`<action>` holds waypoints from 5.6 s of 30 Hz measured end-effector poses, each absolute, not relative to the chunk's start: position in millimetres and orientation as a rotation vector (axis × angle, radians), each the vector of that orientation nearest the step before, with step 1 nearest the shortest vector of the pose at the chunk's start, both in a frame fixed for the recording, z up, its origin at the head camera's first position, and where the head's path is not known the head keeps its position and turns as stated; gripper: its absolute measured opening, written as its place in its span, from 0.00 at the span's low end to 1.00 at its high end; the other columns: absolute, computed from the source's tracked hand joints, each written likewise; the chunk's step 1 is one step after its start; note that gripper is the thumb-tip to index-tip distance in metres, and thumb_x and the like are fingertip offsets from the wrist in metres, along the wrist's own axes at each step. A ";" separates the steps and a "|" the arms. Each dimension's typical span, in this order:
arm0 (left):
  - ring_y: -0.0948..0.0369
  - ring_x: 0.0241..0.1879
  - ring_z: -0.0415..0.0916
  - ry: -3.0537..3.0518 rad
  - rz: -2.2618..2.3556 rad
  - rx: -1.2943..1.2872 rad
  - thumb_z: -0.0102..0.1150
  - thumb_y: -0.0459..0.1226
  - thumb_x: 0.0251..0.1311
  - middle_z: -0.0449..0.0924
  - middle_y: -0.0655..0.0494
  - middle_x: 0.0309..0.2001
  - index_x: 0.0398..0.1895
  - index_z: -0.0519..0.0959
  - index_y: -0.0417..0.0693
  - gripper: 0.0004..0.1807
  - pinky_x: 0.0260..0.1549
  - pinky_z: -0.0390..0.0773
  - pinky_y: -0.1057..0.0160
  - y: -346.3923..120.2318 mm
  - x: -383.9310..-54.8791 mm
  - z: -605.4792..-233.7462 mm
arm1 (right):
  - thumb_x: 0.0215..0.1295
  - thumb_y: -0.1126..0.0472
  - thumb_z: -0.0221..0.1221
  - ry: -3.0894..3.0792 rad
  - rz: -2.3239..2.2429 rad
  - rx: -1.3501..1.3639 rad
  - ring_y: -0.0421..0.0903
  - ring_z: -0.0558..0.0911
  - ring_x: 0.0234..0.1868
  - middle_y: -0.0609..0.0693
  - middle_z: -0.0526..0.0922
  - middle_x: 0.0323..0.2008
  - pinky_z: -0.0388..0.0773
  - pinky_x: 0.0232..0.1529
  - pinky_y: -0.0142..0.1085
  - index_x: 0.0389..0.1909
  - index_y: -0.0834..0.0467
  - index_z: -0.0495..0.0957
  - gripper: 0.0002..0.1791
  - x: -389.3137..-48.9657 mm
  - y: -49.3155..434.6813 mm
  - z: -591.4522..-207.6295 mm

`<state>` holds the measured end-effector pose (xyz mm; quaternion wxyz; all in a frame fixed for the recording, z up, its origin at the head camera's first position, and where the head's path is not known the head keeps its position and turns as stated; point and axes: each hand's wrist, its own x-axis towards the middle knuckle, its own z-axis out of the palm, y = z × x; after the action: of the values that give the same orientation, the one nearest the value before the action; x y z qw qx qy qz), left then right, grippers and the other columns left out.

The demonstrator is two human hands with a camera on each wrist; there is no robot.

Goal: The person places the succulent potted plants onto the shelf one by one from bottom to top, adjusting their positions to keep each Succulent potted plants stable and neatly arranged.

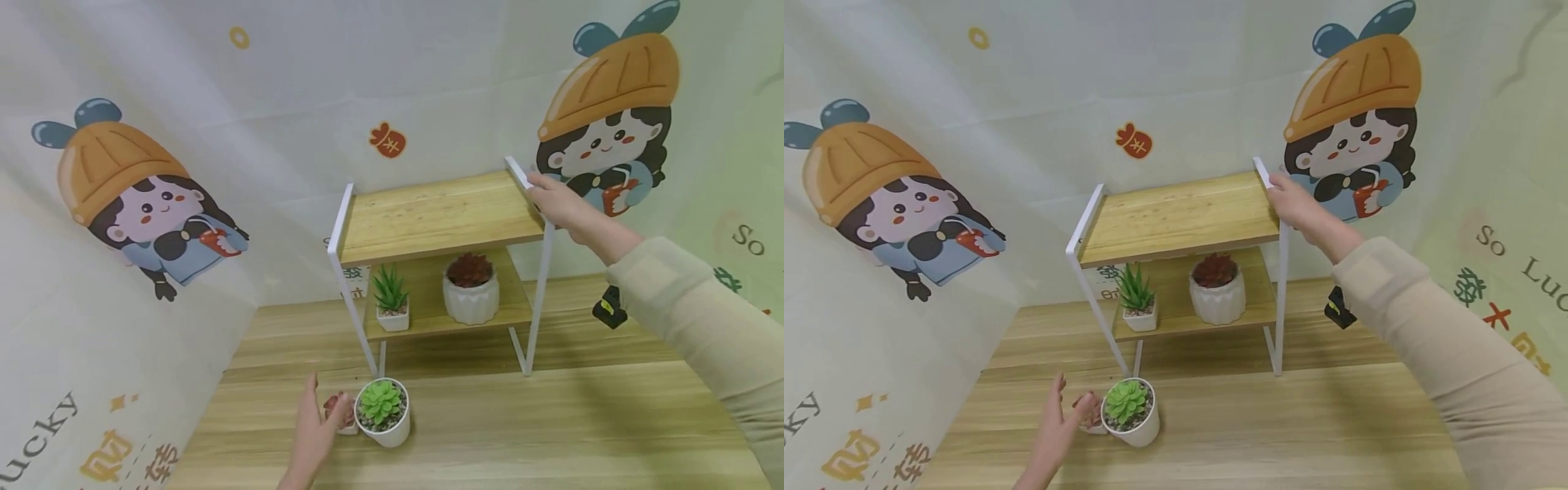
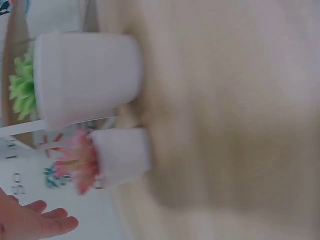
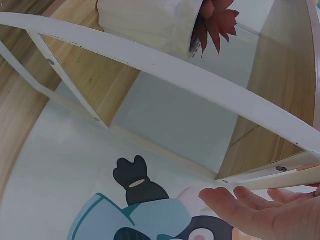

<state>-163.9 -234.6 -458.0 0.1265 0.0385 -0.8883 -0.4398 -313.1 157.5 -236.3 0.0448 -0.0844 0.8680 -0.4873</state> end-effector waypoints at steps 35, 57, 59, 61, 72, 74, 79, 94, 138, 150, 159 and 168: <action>0.32 0.62 0.51 -2.420 -1.464 0.435 0.65 0.28 0.41 0.50 0.21 0.62 0.66 0.41 0.27 0.52 0.61 0.51 0.39 -217.4 -170.0 -530.7 | 0.73 0.56 0.29 2.630 -1.543 -0.202 0.60 0.56 0.63 0.64 0.51 0.67 0.59 0.58 0.56 0.71 0.54 0.44 0.27 -315.3 157.0 -238.0; 0.32 0.51 0.65 -2.399 -1.294 0.659 0.65 0.32 0.43 0.68 0.22 0.47 0.51 0.60 0.21 0.34 0.53 0.65 0.42 -210.8 -173.6 -534.8 | 0.73 0.56 0.30 2.621 -1.560 -0.192 0.60 0.55 0.64 0.64 0.50 0.68 0.59 0.58 0.56 0.72 0.54 0.42 0.28 -315.9 157.2 -239.4; 0.33 0.51 0.66 -2.393 -1.309 0.666 0.65 0.33 0.43 0.68 0.23 0.47 0.51 0.61 0.22 0.34 0.53 0.65 0.42 -210.9 -173.9 -534.7 | 0.73 0.55 0.30 2.624 -1.558 -0.193 0.60 0.55 0.63 0.64 0.50 0.68 0.59 0.58 0.56 0.72 0.54 0.42 0.28 -316.4 157.3 -239.8; 0.33 0.51 0.66 -2.398 -1.314 0.673 0.65 0.33 0.43 0.68 0.23 0.47 0.51 0.61 0.22 0.35 0.53 0.65 0.41 -211.4 -173.5 -534.6 | 0.73 0.55 0.30 2.622 -1.560 -0.193 0.60 0.55 0.64 0.64 0.50 0.68 0.59 0.59 0.56 0.72 0.54 0.42 0.28 -316.8 157.2 -240.1; 0.33 0.55 0.62 -2.383 -1.400 0.618 0.66 0.33 0.45 0.65 0.23 0.52 0.54 0.59 0.24 0.36 0.57 0.60 0.40 -221.6 -172.5 -536.7 | 0.73 0.54 0.29 2.615 -1.558 -0.194 0.60 0.54 0.65 0.63 0.47 0.69 0.58 0.60 0.57 0.72 0.53 0.39 0.28 -317.7 157.6 -239.8; 0.33 0.55 0.61 -2.372 -1.432 0.605 0.64 0.32 0.46 0.64 0.23 0.53 0.55 0.58 0.23 0.36 0.57 0.58 0.40 -225.2 -172.7 -536.3 | 0.73 0.54 0.29 2.614 -1.559 -0.193 0.60 0.54 0.65 0.62 0.46 0.70 0.58 0.60 0.57 0.72 0.53 0.39 0.28 -318.1 157.7 -239.8; 0.35 0.52 0.65 -2.387 -1.423 0.570 0.64 0.31 0.47 0.65 0.23 0.51 0.55 0.59 0.23 0.35 0.54 0.63 0.41 -235.1 -170.9 -531.3 | 0.73 0.54 0.29 2.614 -1.559 -0.176 0.60 0.53 0.65 0.62 0.45 0.70 0.58 0.60 0.56 0.72 0.52 0.39 0.29 -318.7 157.6 -240.3; 0.48 0.44 0.73 -2.602 -1.432 0.391 0.63 0.36 0.50 0.69 0.32 0.50 0.57 0.60 0.25 0.35 0.34 0.74 0.67 -268.7 -166.6 -458.7 | 0.73 0.55 0.29 2.622 -1.566 -0.185 0.59 0.55 0.64 0.63 0.48 0.69 0.59 0.59 0.56 0.72 0.53 0.40 0.28 -317.1 157.0 -239.5; 0.52 0.48 0.72 -2.905 -1.286 -0.418 0.62 0.37 0.53 0.74 0.41 0.48 0.57 0.66 0.35 0.29 0.45 0.73 0.60 -182.4 -239.6 -208.1 | 0.72 0.54 0.29 2.603 -1.586 -0.170 0.60 0.53 0.65 0.59 0.42 0.71 0.57 0.60 0.57 0.72 0.52 0.38 0.29 -316.6 157.8 -240.1; 0.51 0.56 0.66 -2.997 -1.283 -0.353 0.64 0.38 0.52 0.68 0.42 0.57 0.63 0.61 0.37 0.36 0.59 0.63 0.53 -175.3 -281.7 -188.1 | 0.72 0.54 0.30 2.593 -1.602 -0.177 0.60 0.54 0.65 0.59 0.41 0.71 0.58 0.60 0.57 0.72 0.52 0.38 0.29 -317.1 157.7 -240.4; 0.51 0.61 0.61 -3.067 -1.252 -0.321 0.65 0.39 0.52 0.63 0.43 0.62 0.67 0.55 0.37 0.42 0.62 0.59 0.52 -171.9 -303.1 -192.0 | 0.73 0.54 0.30 2.585 -1.605 -0.175 0.60 0.53 0.65 0.56 0.37 0.72 0.58 0.60 0.57 0.72 0.51 0.38 0.29 -317.2 157.3 -240.4; 0.52 0.56 0.65 -3.089 -1.323 -0.372 0.60 0.34 0.56 0.66 0.41 0.58 0.64 0.58 0.35 0.34 0.59 0.64 0.55 -175.3 -310.9 -195.0 | 0.73 0.54 0.30 2.589 -1.614 -0.191 0.59 0.56 0.63 0.61 0.44 0.70 0.60 0.58 0.55 0.72 0.50 0.38 0.29 -316.2 157.3 -240.7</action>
<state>-310.9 -175.3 -195.0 -0.1195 -0.1093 -0.9071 -0.3886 -316.2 157.3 -240.7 0.0423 -0.0626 0.8462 -0.5274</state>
